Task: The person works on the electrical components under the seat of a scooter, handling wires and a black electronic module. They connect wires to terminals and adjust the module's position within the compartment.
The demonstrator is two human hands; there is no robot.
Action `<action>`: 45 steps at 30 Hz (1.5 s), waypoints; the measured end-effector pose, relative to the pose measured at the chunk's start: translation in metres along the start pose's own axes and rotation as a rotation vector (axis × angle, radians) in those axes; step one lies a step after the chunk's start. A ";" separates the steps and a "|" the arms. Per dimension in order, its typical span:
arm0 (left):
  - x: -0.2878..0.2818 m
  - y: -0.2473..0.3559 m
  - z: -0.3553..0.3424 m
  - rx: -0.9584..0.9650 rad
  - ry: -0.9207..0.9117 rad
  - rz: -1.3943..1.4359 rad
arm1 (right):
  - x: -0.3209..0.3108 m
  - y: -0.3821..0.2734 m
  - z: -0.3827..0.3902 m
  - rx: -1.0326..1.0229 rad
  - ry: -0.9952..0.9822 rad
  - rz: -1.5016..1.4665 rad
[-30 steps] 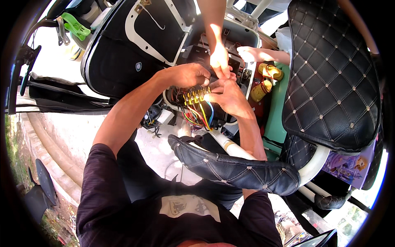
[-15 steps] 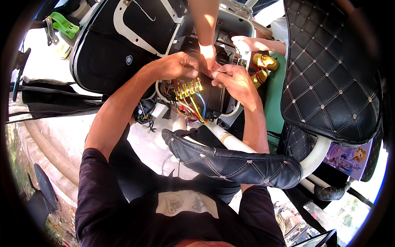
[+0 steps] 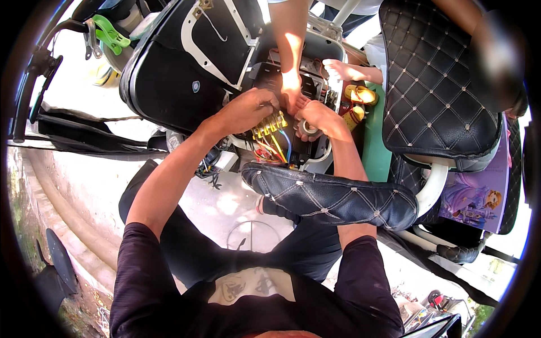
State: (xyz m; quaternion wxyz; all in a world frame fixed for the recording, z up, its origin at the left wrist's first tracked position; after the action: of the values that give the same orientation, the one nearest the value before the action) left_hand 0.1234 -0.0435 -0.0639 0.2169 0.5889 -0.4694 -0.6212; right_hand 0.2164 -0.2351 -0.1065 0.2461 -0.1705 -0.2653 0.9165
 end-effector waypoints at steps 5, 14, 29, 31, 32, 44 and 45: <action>-0.007 0.006 0.008 0.091 0.034 -0.244 | 0.006 -0.017 -0.004 -0.068 0.040 0.092; -0.032 0.033 0.057 0.026 0.053 -0.274 | -0.001 -0.005 0.003 0.108 -0.015 -0.148; -0.006 0.013 0.010 0.136 0.101 -0.370 | -0.006 0.013 -0.015 0.239 -0.037 -0.162; -0.009 0.015 0.004 0.114 0.101 -0.368 | -0.008 0.014 -0.016 0.217 -0.058 -0.140; -0.006 0.009 0.004 0.104 0.086 -0.348 | -0.008 0.017 -0.015 0.203 -0.053 -0.119; 0.002 -0.017 0.014 0.020 0.094 -0.252 | -0.009 0.010 -0.012 0.199 0.032 -0.050; 0.002 -0.015 0.015 -0.001 0.090 -0.253 | -0.010 0.010 -0.011 0.201 0.033 -0.060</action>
State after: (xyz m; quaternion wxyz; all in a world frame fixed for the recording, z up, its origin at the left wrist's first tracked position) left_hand 0.1135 -0.0329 -0.0798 0.1581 0.6706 -0.3809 -0.6166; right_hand 0.2261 -0.2436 -0.1190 0.2935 -0.1520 -0.1732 0.9278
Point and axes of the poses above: each hand's wrist, its own z-axis away from the middle knuckle, its own x-axis out of the palm, y = z × x, the point moved 5 cm from there along -z, towards the middle knuckle, and after that the axes turned 10 degrees about x, right-handed, at the moved point
